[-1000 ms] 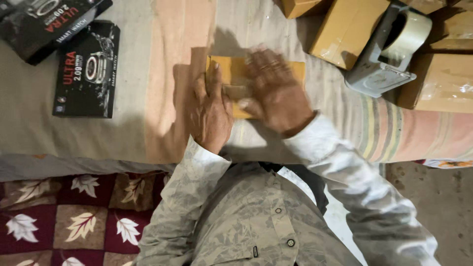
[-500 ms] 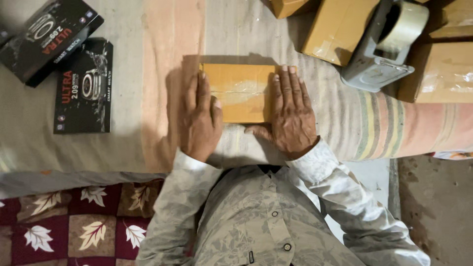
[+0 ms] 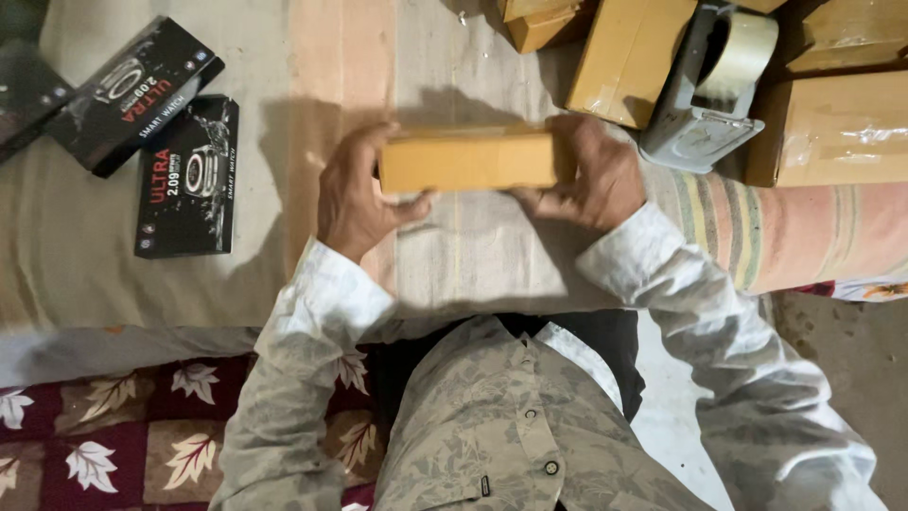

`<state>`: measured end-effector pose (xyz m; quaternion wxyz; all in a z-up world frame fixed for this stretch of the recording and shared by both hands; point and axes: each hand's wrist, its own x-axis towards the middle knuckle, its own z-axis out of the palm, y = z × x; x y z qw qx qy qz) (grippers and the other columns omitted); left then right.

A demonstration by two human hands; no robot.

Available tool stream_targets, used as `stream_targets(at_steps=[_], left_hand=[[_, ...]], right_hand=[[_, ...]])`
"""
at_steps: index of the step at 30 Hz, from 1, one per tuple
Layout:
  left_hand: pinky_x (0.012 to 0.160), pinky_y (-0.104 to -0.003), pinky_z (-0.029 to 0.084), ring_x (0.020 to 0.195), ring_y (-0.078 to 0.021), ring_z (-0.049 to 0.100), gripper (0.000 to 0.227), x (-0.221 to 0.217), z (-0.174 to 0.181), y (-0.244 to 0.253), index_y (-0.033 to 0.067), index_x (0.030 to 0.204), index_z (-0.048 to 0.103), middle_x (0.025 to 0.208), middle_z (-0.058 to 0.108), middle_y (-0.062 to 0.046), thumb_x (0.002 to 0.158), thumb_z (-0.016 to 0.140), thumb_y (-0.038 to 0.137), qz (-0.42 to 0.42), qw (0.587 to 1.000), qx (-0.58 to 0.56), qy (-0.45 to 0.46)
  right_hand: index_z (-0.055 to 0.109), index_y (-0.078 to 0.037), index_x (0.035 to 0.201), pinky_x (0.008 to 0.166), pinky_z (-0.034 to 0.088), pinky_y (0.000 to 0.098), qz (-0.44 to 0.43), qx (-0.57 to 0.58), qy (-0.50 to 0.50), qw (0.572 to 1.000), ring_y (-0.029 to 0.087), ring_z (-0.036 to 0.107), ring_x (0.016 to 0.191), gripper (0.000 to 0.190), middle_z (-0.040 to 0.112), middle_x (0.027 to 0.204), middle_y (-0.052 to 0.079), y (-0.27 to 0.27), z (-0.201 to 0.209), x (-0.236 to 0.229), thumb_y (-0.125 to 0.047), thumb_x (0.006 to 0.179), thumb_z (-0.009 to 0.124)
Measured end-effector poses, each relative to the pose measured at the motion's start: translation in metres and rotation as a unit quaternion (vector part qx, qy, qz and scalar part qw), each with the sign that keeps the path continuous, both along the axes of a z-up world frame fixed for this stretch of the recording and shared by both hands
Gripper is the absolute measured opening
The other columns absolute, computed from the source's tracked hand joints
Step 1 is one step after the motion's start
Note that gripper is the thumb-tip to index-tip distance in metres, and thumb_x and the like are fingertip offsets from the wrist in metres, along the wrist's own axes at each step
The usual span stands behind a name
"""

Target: The person places small black product boxes into larger brown cardboard shipping boxes, folds the flaps, and seals them with clear packing tape using a tape dispenser. The process is repeated for multiple units.

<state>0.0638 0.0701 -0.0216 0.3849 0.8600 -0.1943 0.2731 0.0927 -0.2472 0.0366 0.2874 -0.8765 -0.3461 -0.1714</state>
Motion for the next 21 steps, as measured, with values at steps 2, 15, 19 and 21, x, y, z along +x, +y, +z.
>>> stream_targets(at_steps=[2, 15, 19, 21], left_hand=[[0.086, -0.041, 0.062, 0.101, -0.0319, 0.074, 0.075, 0.003, 0.010, -0.006, 0.0014, 0.136, 0.050, 0.122, 0.068, -0.017, 0.092, 0.077, 0.055, 0.040, 0.993, -0.100, 0.046], [0.099, -0.054, 0.044, 0.129, -0.0385, 0.052, 0.040, 0.045, -0.014, -0.075, 0.0213, 0.137, 0.057, 0.143, 0.056, -0.011, 0.099, 0.058, 0.035, 0.283, 0.932, 0.211, 0.079], [0.091, -0.057, 0.045, 0.110, -0.0440, 0.057, 0.029, 0.070, -0.010, -0.070, 0.0124, 0.126, 0.062, 0.135, 0.056, -0.017, 0.102, 0.053, 0.027, 0.200, 0.950, 0.106, 0.216], [0.088, -0.057, 0.046, 0.106, -0.0444, 0.058, 0.027, 0.063, -0.016, -0.061, 0.0108, 0.123, 0.062, 0.130, 0.057, -0.019, 0.103, 0.053, 0.026, 0.213, 0.955, 0.092, 0.185]], right_hand=[[0.057, 0.004, 0.126, 0.075, 0.066, 0.0397, -0.028, 0.054, 0.052, 0.997, 0.029, 0.079, 0.087, 0.073, 0.074, 0.102, 0.019, 0.000, 0.009, 0.012, -0.060, 0.096, 0.076], [0.058, 0.000, 0.138, 0.113, 0.032, 0.0588, -0.149, -0.164, -0.100, 0.970, 0.048, 0.046, 0.133, 0.066, 0.057, 0.137, 0.031, 0.107, -0.061, 0.039, -0.043, 0.088, 0.065], [0.058, -0.001, 0.139, 0.114, 0.030, 0.0636, -0.181, -0.198, -0.055, 0.962, 0.047, 0.050, 0.128, 0.053, 0.059, 0.131, 0.028, 0.116, -0.053, 0.059, -0.041, 0.104, 0.055], [0.059, 0.002, 0.135, 0.109, 0.032, 0.0633, -0.181, -0.218, -0.062, 0.957, 0.047, 0.051, 0.122, 0.058, 0.059, 0.129, 0.030, 0.105, -0.054, 0.050, -0.044, 0.102, 0.054]])
